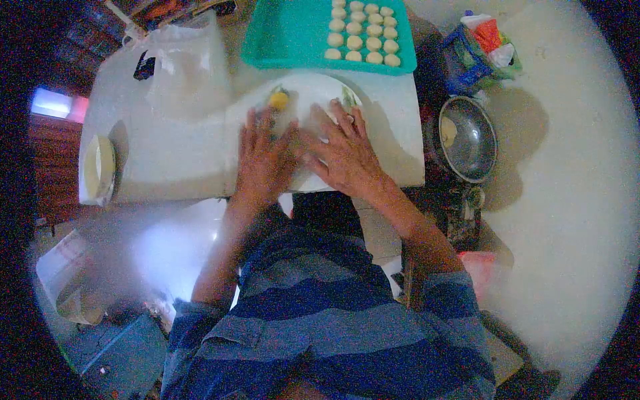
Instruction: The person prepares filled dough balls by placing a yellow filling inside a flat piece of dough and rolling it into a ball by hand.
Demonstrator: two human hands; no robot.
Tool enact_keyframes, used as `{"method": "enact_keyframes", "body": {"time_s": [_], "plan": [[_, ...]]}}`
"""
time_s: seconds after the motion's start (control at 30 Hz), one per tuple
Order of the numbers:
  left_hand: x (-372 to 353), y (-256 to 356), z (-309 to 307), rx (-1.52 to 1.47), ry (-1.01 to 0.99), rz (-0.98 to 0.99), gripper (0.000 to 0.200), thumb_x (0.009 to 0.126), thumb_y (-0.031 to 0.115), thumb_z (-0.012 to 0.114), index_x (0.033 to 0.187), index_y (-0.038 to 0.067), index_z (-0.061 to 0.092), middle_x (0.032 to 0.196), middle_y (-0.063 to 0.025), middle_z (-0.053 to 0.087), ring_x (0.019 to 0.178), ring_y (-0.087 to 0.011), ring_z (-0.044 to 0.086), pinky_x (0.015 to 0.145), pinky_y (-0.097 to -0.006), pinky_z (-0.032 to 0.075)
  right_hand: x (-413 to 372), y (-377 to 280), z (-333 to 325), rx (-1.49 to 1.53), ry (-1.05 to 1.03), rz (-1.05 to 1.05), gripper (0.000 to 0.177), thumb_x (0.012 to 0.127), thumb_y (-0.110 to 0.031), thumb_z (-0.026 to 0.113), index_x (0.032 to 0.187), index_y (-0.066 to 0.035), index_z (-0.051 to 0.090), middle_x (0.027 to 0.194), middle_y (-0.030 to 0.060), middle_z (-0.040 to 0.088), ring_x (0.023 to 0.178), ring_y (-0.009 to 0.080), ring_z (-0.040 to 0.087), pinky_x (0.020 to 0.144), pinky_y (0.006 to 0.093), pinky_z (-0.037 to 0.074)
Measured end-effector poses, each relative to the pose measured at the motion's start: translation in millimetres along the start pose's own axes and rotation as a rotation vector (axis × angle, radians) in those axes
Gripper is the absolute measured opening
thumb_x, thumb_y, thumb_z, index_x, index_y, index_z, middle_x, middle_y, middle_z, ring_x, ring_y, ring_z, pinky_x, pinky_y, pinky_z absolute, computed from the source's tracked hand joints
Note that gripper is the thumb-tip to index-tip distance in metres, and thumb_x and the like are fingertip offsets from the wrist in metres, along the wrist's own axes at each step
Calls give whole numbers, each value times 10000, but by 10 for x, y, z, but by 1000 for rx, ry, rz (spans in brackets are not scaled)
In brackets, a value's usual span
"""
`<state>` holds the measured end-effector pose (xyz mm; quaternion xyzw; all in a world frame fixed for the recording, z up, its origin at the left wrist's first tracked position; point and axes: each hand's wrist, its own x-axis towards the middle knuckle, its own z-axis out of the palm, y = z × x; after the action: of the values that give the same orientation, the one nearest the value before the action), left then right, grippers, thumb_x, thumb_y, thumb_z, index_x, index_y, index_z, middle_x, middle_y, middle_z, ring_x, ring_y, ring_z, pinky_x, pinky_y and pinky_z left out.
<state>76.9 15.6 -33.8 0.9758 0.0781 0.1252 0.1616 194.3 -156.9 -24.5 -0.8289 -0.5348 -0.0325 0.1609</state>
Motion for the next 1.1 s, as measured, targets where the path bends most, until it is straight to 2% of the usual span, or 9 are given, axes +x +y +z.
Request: {"method": "enact_keyframes", "body": {"time_s": [0.13, 0.23, 0.3, 0.63, 0.7, 0.83, 1.03, 1.1], "plan": [[-31, -29, 48, 4, 39, -19, 565, 958, 321, 650, 1488, 177, 517, 1626, -291, 225, 1519, -510, 152, 1198, -649, 188, -14, -45, 9, -25, -88, -7, 473, 964, -371, 619, 1416, -231, 598, 1628, 149, 309, 1506, 455, 220, 1213, 651, 147], [-71, -28, 40, 15, 28, -33, 581, 956, 322, 653, 1499, 180, 503, 1622, -298, 224, 1515, -517, 157, 1196, -650, 191, 23, -15, 15, -13, -82, 7, 451, 963, -369, 618, 1391, -227, 618, 1626, 144, 314, 1500, 458, 232, 1212, 653, 148], [-90, -19, 45, 9, 21, -33, 577, 950, 323, 660, 1490, 179, 517, 1619, -302, 228, 1509, -523, 165, 1198, -649, 186, 15, 22, 88, -25, 1, -3, 381, 965, -410, 601, 1279, -213, 690, 1584, 172, 385, 1488, 476, 259, 1201, 679, 146], [-87, 36, -16, -1, -16, -19, 549, 924, 296, 679, 1447, 168, 572, 1603, -308, 262, 1505, -522, 179, 1197, -648, 194, 28, 82, -13, -21, -51, 24, 372, 950, -366, 624, 1251, -158, 689, 1582, 190, 376, 1488, 469, 259, 1208, 665, 149], [-93, 59, -30, 19, -28, -19, 548, 925, 304, 677, 1444, 158, 576, 1607, -300, 263, 1508, -520, 172, 1199, -644, 194, 22, 53, -48, -89, -64, 10, 467, 966, -338, 603, 1424, -252, 586, 1578, 151, 382, 1488, 422, 276, 1210, 630, 184], [-176, 114, 24, 7, -38, 5, 553, 932, 329, 669, 1446, 149, 573, 1611, -293, 265, 1513, -516, 162, 1205, -636, 185, -42, 51, -22, -69, -53, 33, 470, 969, -335, 600, 1429, -237, 581, 1569, 153, 391, 1492, 414, 272, 1210, 626, 185], [-234, 178, -23, -6, -53, -6, 544, 960, 364, 635, 1453, 144, 567, 1611, -291, 267, 1516, -513, 155, 1216, -621, 161, -94, -5, -25, -39, -28, 27, 431, 967, -329, 606, 1353, -138, 637, 1559, 158, 400, 1495, 414, 265, 1212, 623, 181], [-242, 167, -31, -7, -81, -16, 552, 965, 334, 636, 1475, 145, 538, 1618, -290, 246, 1515, -518, 150, 1209, -637, 161, -96, -7, -15, -4, 54, -19, 391, 928, -333, 642, 1252, -117, 677, 1531, 190, 432, 1473, 462, 280, 1195, 660, 184]]}}
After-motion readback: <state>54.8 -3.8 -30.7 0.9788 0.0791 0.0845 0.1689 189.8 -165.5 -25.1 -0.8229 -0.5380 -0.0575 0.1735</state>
